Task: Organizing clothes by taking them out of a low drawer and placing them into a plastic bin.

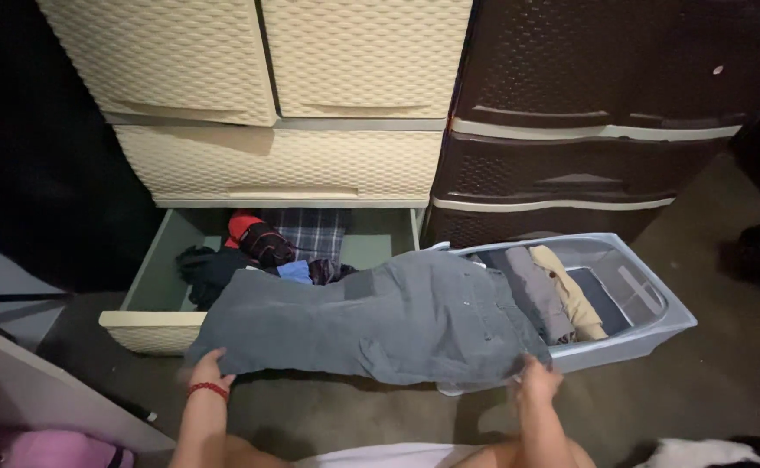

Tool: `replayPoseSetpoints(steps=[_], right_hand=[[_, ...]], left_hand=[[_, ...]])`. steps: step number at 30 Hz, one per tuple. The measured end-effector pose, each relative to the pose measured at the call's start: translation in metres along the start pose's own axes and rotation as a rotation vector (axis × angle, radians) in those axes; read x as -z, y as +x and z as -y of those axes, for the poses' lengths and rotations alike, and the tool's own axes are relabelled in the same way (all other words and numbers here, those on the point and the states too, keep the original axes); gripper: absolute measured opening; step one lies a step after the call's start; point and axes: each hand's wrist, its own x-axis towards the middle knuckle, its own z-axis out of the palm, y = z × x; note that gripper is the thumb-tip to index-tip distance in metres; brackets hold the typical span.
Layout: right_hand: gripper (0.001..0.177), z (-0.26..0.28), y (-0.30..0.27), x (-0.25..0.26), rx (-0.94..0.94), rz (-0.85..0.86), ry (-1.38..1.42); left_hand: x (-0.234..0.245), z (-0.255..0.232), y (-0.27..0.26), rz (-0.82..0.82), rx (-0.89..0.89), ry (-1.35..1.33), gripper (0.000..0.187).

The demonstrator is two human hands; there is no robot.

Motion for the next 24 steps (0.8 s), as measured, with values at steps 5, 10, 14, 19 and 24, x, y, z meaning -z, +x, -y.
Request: replayPoseSetpoints(steps=[5,10,14,19,24], right_hand=[[0.064,0.049,-0.188,-0.064,1.289,0.115,-1.188],[0.079,0.021,-0.237,-0.102,1.224,0.908,-1.577],[0.053,-0.021,-0.205,-0.116,1.371,0.896,-1.813],[0.02,-0.009,-0.186,-0.116,1.285,0.967,-1.729],[0.016,0.02,-0.162,-0.125,1.084,1.032,-1.473]], left_hand=[[-0.008,-0.018,-0.071,-0.405,-0.809,0.837,0.103],[-0.014,-0.026,-0.137,-0.171,-0.923,1.661,0.064],[0.017,-0.017,-0.078,0.017,-1.087,2.036,0.047],[0.013,-0.048,-0.097,0.114,-1.103,2.048,0.026],[0.017,-0.074,-0.053,0.182,-1.089,1.753,0.024]])
